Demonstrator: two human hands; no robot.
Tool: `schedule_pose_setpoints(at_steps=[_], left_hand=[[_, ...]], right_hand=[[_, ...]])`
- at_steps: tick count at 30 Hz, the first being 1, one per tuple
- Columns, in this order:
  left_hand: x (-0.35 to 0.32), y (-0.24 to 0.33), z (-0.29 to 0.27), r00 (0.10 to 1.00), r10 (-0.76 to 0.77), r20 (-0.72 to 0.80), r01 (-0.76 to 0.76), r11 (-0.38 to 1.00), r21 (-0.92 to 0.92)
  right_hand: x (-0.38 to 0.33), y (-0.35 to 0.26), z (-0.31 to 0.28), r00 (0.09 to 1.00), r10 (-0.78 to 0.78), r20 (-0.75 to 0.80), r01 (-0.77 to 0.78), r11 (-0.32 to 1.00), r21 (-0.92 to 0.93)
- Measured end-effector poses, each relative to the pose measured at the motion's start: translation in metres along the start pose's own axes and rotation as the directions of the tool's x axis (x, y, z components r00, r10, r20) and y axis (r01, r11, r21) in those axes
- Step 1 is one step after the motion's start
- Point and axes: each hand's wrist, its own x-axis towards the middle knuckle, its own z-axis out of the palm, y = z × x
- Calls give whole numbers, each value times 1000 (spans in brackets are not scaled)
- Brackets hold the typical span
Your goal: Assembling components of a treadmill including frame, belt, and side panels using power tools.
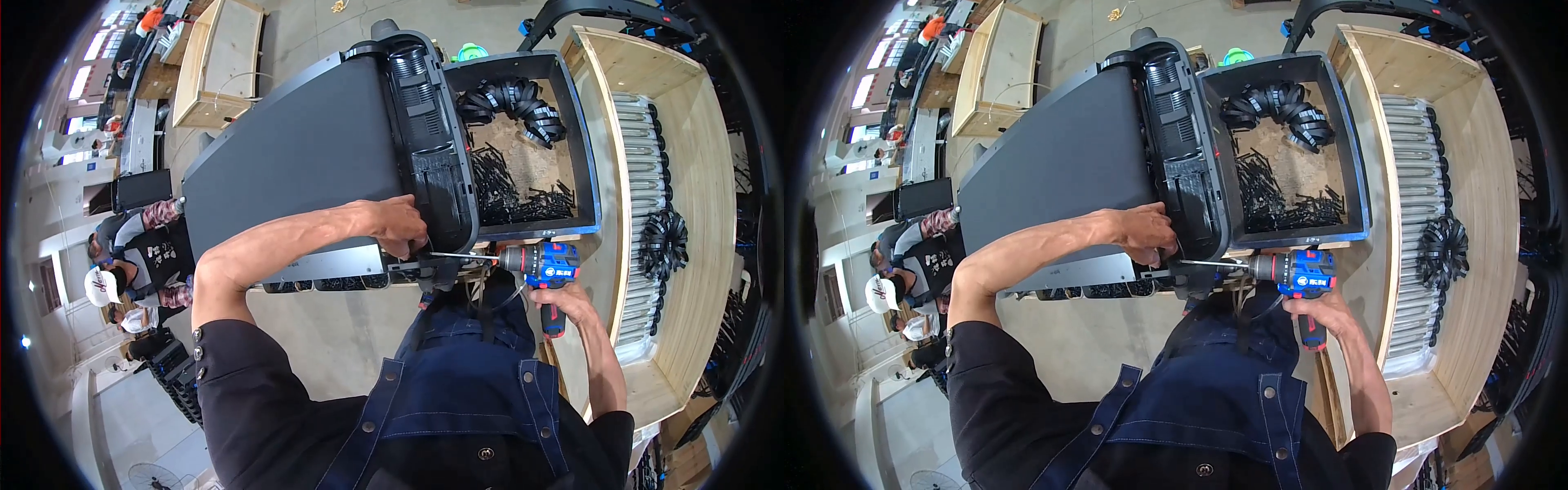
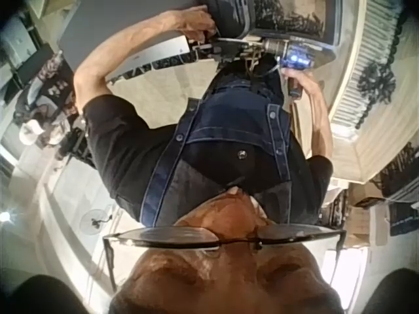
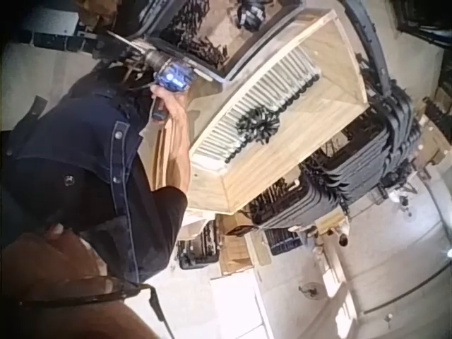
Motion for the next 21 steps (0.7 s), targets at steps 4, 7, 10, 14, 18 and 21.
schedule_pose_setpoints(at_steps=[4, 7, 10, 14, 18, 21], left_hand=[[-2, 0, -3, 999, 6, 44, -7, 1000, 29], [-4, 1, -7, 1000, -6, -29, 3, 996, -87], [-6, 6, -13, 997, -14, 77, 19, 998, -62], [-8, 7, -11, 999, -2, 53, 6, 997, -74], [-16, 4, 0, 998, 34, -47, -38, 995, -92], [-40, 18, -19, 972, -141, -187, -41, 682, -730]], right_hand=[[4, -3, -4, 1000, -7, -18, 6, 999, -47], [10, -4, -6, 1000, -18, 2, 18, 999, -33], [11, -15, -4, 999, -28, 17, 29, 999, -38], [17, -21, -1, 998, -1, 56, 3, 999, -43], [23, -30, 3, 996, -17, 83, 23, 997, -68], [23, -33, -2, 994, 1, 109, 6, 998, -66]])
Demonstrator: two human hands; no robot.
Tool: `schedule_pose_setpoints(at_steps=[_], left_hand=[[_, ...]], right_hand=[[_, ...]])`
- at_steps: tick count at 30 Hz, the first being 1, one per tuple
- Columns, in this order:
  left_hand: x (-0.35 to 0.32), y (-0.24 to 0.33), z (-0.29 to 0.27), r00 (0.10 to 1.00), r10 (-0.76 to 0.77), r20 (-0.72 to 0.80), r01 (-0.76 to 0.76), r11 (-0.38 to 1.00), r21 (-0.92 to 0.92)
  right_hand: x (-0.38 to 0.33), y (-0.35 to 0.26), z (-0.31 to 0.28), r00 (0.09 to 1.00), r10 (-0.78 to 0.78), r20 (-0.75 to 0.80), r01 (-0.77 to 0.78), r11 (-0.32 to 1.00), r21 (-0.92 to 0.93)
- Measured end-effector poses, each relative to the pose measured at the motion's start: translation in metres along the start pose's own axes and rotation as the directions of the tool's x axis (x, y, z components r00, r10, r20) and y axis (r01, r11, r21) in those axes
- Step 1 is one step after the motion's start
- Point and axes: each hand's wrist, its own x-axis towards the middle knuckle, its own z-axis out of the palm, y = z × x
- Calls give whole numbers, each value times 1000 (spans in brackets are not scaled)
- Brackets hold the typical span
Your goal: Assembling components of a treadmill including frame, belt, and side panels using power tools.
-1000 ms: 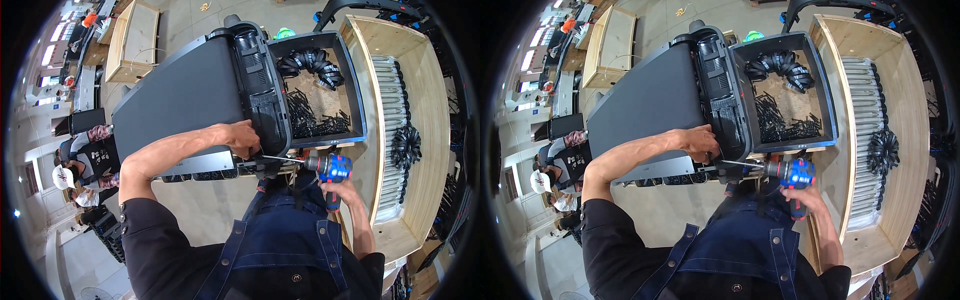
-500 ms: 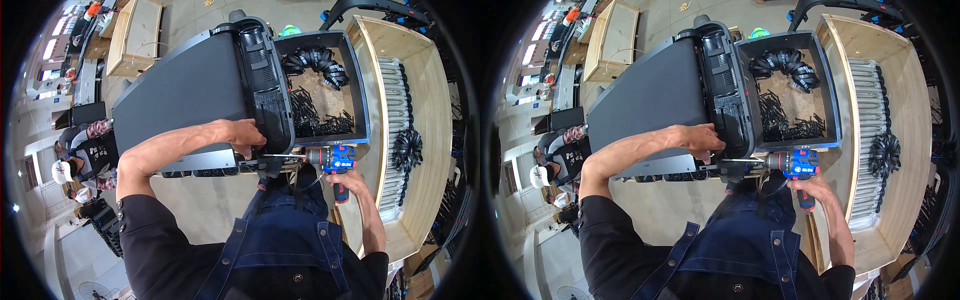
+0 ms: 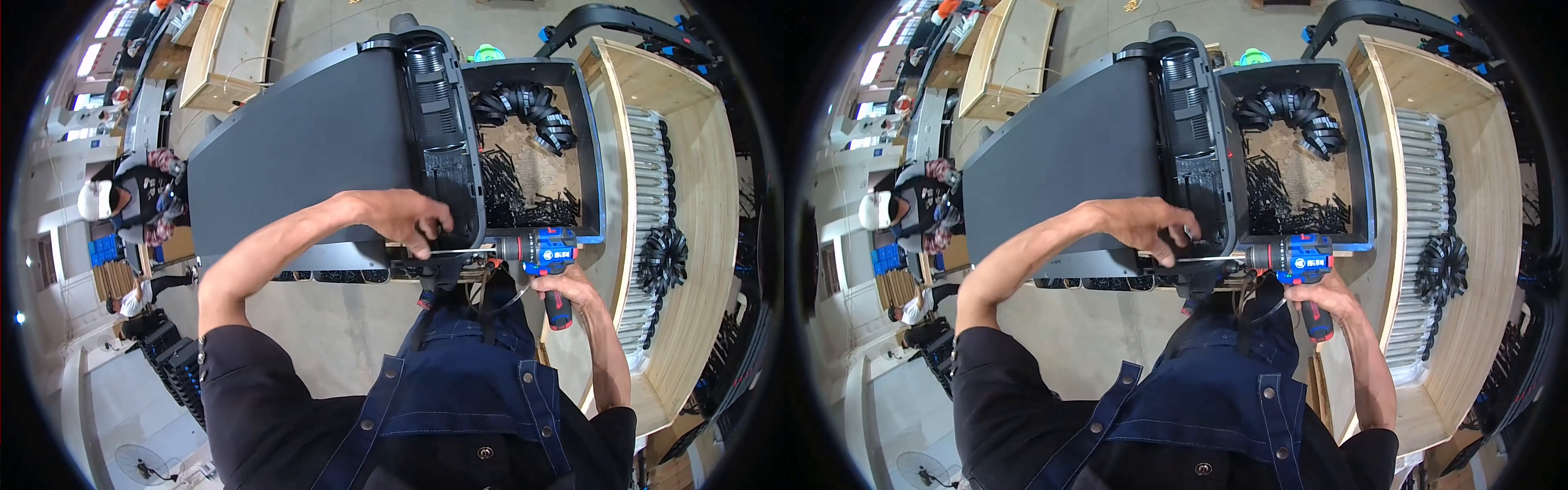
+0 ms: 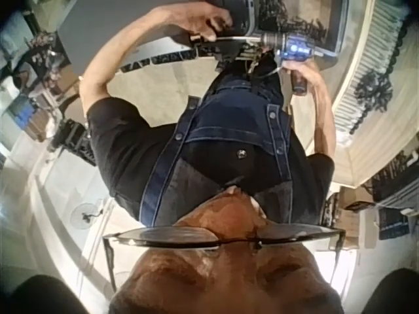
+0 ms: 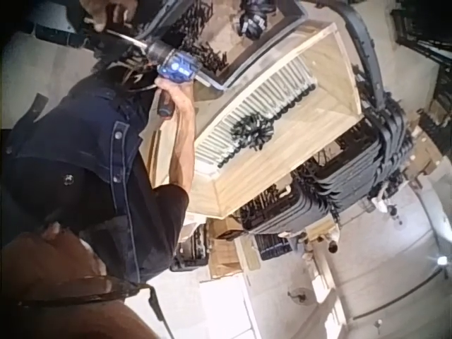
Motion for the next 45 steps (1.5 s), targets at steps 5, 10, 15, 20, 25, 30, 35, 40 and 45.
schedule_pose_setpoints(at_steps=[5, 10, 15, 20, 25, 30, 35, 40, 45], left_hand=[[-38, -29, 14, 663, 71, -745, -158, 986, -47], [-44, -88, 85, 88, 29, -996, 248, 967, 50], [-23, -116, 138, -130, 19, -991, 399, 916, -35], [-25, -113, 146, -168, 12, -986, 441, 895, -64], [-21, -110, 145, -164, 2, -987, 447, 891, -73], [-18, -111, 144, -151, -10, -989, 444, 893, -76], [-22, -112, 139, -191, 51, -980, 418, 908, -34], [-37, -123, 147, -228, 76, -971, 405, 914, -24], [-40, -133, 152, -255, 135, -957, 259, 963, 67]], right_hand=[[9, 5, -7, 1000, -16, 26, 15, 1000, 9], [21, 10, -18, 998, -55, 25, 55, 998, 17], [32, 35, -49, 989, -139, -55, 126, 972, -198], [-13, 31, -74, 902, -308, -302, 354, 929, 108], [22, 28, -82, 439, -511, -739, 466, 833, -298], [73, 28, -106, 382, -539, -750, 407, 827, -387], [76, 37, -97, 443, -603, -663, 371, 797, -477], [64, 76, -58, 470, -555, -686, 259, 830, -494], [43, 121, -15, 243, -791, -561, 31, 585, -811]])
